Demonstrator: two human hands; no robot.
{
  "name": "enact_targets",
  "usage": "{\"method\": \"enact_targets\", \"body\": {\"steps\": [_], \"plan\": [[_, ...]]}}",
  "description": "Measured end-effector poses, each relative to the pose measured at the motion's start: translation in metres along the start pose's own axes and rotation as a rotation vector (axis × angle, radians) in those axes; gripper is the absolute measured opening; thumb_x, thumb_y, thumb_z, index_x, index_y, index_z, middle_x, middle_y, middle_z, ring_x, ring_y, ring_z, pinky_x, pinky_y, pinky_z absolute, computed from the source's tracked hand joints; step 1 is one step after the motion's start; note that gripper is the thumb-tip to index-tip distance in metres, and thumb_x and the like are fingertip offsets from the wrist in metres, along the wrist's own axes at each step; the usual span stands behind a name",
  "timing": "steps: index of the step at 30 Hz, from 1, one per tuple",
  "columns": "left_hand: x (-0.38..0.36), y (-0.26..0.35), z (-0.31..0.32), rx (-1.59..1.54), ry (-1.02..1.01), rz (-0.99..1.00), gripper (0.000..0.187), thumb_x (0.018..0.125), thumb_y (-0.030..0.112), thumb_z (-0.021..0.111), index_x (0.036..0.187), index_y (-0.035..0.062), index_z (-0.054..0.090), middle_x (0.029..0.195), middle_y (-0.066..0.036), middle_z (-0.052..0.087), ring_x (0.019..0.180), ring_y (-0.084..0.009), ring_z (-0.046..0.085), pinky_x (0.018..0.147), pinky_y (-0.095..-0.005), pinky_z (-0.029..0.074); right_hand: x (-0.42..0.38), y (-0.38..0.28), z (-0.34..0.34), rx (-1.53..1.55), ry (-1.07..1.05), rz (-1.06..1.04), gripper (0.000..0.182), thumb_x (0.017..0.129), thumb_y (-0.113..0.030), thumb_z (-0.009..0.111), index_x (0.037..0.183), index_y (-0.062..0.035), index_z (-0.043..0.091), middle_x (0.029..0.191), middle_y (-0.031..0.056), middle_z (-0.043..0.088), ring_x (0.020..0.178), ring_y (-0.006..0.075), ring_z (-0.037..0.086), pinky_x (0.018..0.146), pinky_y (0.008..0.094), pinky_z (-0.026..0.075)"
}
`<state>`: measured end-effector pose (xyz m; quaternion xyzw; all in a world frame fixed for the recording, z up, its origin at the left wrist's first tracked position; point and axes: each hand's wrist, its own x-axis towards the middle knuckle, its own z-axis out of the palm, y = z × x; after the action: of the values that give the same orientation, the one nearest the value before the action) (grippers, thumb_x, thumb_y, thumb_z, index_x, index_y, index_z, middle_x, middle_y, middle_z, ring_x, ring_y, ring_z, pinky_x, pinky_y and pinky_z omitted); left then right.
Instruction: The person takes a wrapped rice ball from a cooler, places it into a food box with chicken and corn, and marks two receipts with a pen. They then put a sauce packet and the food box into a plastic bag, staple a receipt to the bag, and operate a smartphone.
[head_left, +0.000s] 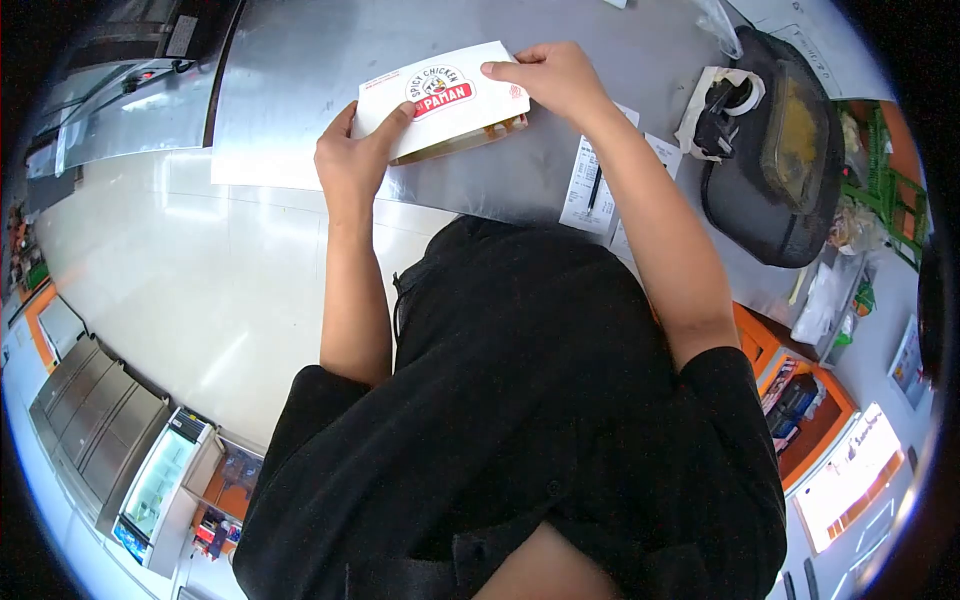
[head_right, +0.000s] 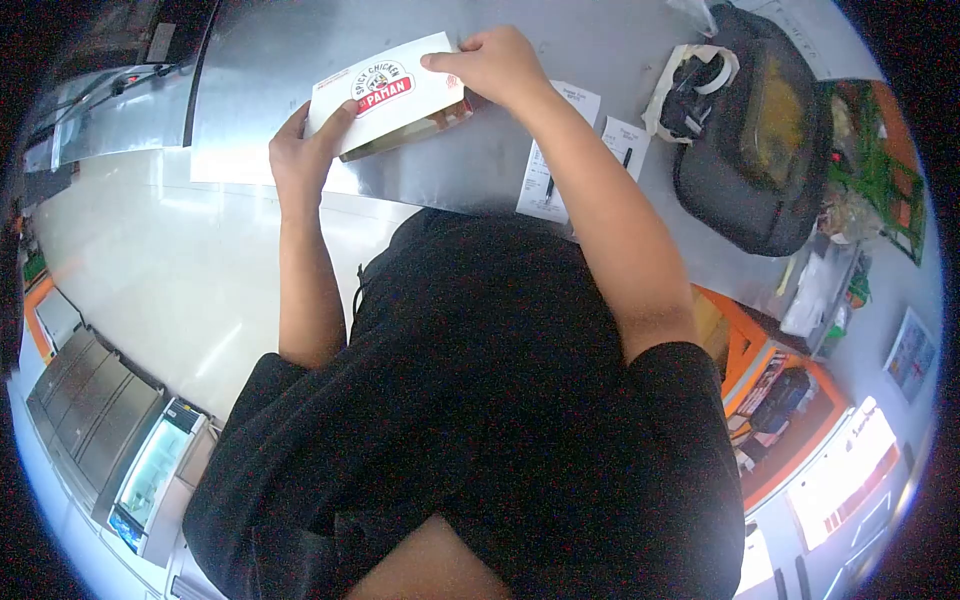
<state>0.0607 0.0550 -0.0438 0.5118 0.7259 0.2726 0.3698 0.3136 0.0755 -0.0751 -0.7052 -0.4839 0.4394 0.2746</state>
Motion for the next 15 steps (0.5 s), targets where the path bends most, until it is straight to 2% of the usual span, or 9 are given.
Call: {"method": "enact_targets", "body": {"steps": [6, 9, 15], "plan": [[0.002, 0.007, -0.008, 0.099, -0.084, -0.017, 0.075, 0.070, 0.051, 0.083, 0.115, -0.0080, 0.070, 0.095, -0.021, 0.074, 0.088, -0.0269, 0.073, 0.081, -0.0353, 0.056, -0.002, -0.002, -0.004, -0.039, -0.042, -0.012, 0.056, 0.068, -0.050, 0.080, 0.084, 0.0038, 0.076, 0.075, 0.0187, 0.072, 0.066, 0.0261, 0.070, 0.063, 0.0350, 0.055], [0.000, 0.004, -0.007, 0.060, -0.128, -0.019, 0.072, 0.074, 0.051, 0.081, 0.114, -0.0078, 0.071, 0.093, -0.020, 0.074, 0.086, -0.0220, 0.070, 0.078, -0.0325, 0.054, 0.002, 0.006, 0.002, -0.155, -0.091, 0.006, 0.055, 0.073, -0.052, 0.077, 0.084, 0.0017, 0.077, 0.074, 0.0178, 0.072, 0.066, 0.0274, 0.070, 0.065, 0.0358, 0.055], [-0.004, -0.003, -0.008, 0.123, -0.029, -0.032, 0.064, 0.075, 0.051, 0.080, 0.107, -0.0031, 0.074, 0.086, -0.016, 0.075, 0.080, -0.0239, 0.073, 0.075, -0.0346, 0.056, -0.007, 0.020, 0.020, -0.192, -0.109, -0.058, 0.057, 0.084, -0.055, 0.068, 0.089, 0.0018, 0.076, 0.072, 0.0138, 0.072, 0.069, 0.0266, 0.071, 0.070, 0.0367, 0.055]]}}
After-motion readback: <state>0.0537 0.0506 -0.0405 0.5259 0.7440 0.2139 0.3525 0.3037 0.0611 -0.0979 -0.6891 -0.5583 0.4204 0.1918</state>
